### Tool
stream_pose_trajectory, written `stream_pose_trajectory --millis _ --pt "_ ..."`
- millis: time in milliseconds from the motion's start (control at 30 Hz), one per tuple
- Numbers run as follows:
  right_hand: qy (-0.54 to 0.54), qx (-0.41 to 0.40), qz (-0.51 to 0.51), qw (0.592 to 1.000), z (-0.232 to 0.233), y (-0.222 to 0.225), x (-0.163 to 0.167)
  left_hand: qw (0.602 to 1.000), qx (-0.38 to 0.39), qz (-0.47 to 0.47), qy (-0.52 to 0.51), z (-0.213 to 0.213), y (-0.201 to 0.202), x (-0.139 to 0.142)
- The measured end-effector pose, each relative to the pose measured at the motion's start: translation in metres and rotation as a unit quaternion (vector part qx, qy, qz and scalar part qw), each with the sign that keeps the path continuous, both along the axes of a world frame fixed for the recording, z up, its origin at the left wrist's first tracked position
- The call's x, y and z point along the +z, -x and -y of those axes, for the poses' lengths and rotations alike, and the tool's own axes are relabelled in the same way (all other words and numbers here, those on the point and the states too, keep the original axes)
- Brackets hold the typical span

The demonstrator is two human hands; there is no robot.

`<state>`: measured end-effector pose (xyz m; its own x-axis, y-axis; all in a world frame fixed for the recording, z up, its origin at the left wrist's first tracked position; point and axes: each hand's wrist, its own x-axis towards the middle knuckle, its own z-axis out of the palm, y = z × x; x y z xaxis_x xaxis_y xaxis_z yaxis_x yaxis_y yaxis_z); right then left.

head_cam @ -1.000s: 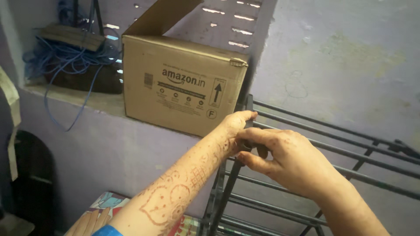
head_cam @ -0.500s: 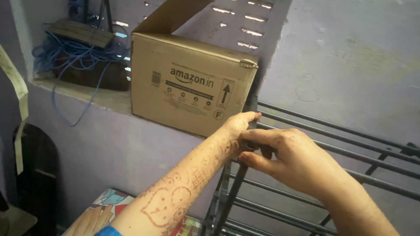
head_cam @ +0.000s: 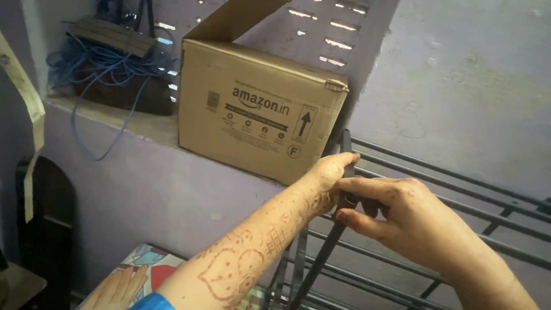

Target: The person assembles a black metal rack on a table, fitting horizontal bars into a frame and inserting vertical tubes into the frame corners by hand, then lifts and steadies the partially built rack. The person works with bare hands, joining tube segments into the rack structure.

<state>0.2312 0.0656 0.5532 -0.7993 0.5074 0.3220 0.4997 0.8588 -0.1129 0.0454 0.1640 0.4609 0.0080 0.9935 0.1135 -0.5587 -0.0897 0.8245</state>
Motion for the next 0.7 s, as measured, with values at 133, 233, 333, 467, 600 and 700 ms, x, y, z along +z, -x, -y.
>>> stream_pose_trajectory --millis 133,233,333,467,600,700 --pt "0.011 0.015 -0.019 1.000 -0.003 0.000 0.000 0.999 0.038 -0.009 0.002 0.019 -0.010 0.002" --pt "0.013 -0.021 -0.006 1.000 -0.010 -0.001 -0.003 0.999 0.019 -0.034 -0.035 0.052 -0.017 -0.005" --pt "0.034 -0.008 -0.022 0.999 -0.022 -0.004 -0.009 0.995 0.001 -0.070 -0.069 0.089 -0.025 -0.024" --pt "0.048 0.042 -0.046 0.997 -0.034 -0.008 -0.017 0.991 -0.042 -0.021 -0.124 0.122 -0.034 -0.051" --pt "0.097 0.051 -0.058 0.992 -0.035 -0.006 -0.017 0.985 -0.053 0.044 -0.160 0.135 -0.033 -0.065" --pt "0.063 0.015 -0.037 0.997 -0.029 -0.003 -0.013 0.977 -0.039 0.016 -0.210 0.138 -0.033 -0.071"
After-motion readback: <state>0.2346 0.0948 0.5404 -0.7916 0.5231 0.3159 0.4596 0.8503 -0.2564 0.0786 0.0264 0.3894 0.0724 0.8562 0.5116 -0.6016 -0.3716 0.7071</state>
